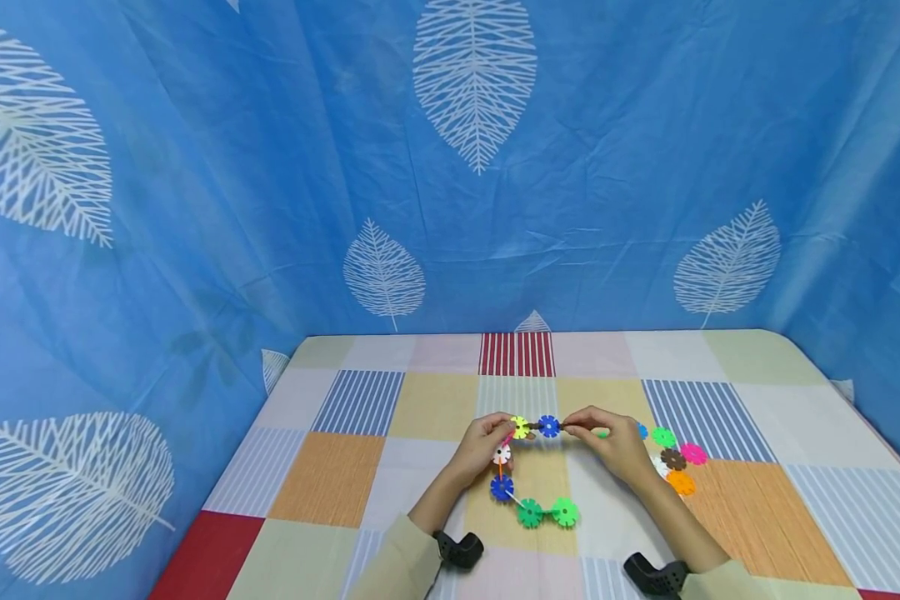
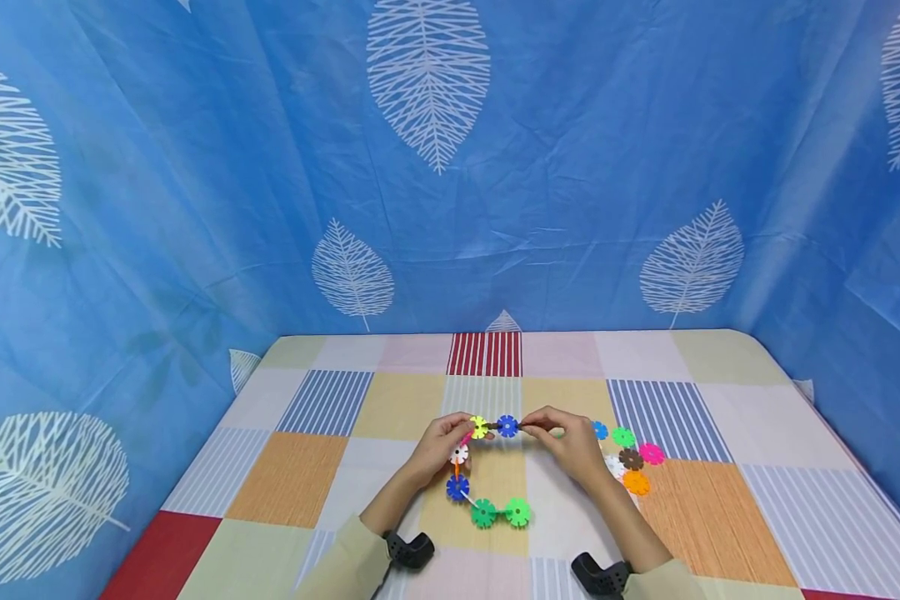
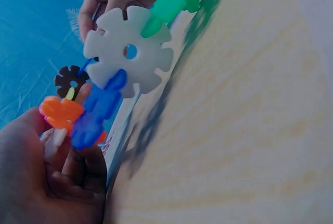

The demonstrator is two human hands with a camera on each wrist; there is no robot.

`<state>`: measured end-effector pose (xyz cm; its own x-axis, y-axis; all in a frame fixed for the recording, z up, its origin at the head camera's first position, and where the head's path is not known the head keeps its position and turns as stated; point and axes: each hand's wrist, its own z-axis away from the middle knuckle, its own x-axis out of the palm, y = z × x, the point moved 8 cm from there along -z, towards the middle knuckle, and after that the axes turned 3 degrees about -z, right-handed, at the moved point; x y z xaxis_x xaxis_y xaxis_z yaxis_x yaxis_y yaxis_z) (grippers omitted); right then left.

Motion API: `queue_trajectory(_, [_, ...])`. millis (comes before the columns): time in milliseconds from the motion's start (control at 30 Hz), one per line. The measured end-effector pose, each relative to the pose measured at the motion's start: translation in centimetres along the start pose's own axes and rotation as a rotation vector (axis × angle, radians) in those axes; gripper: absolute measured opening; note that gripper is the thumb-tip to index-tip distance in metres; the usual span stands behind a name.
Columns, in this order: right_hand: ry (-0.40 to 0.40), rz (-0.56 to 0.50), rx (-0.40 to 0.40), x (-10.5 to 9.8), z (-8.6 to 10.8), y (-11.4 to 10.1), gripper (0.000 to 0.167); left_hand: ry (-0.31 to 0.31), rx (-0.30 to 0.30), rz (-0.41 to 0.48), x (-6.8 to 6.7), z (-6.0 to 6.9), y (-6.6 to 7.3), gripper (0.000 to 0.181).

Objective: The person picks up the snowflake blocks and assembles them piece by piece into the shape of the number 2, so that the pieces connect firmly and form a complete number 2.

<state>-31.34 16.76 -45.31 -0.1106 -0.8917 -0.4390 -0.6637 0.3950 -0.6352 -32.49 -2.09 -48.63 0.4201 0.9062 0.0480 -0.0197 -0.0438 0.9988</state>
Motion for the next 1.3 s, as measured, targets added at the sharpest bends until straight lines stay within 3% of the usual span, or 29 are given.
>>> queue_trajectory(133, [0.029,0.056,-0.089,-0.1,0.0,-0.7,0.022,-0.019,0.015,-0.007,0.0,-0.2,-0.4,0.025])
queue_trajectory(300, [0.043,0.075,-0.152,0.2,0.1,-1.4,0.023,0.025,0.01,-0.007,-0.7,-0.8,-1.6,0.026])
queue_trajectory(400, [0.066,0.081,-0.132,0.3,0.3,-1.3,0.024,0.047,0.001,-0.018,-1.0,-0.8,-1.8,0.025])
queue_trajectory(567, [0.105,0.091,-0.101,0.2,0.5,-1.1,0.025,0.027,-0.011,-0.021,-0.9,-0.9,-1.9,0.024])
queue_trajectory(967, [0.147,0.063,-0.12,0.1,0.9,-1.1,0.029,0.041,-0.012,-0.044,-0.6,-0.9,-2.1,0.026])
queue_trajectory(1300, [0.164,0.024,-0.078,0.3,1.1,-0.7,0.028,0.031,0.004,-0.028,-0.5,-0.9,-1.9,0.026])
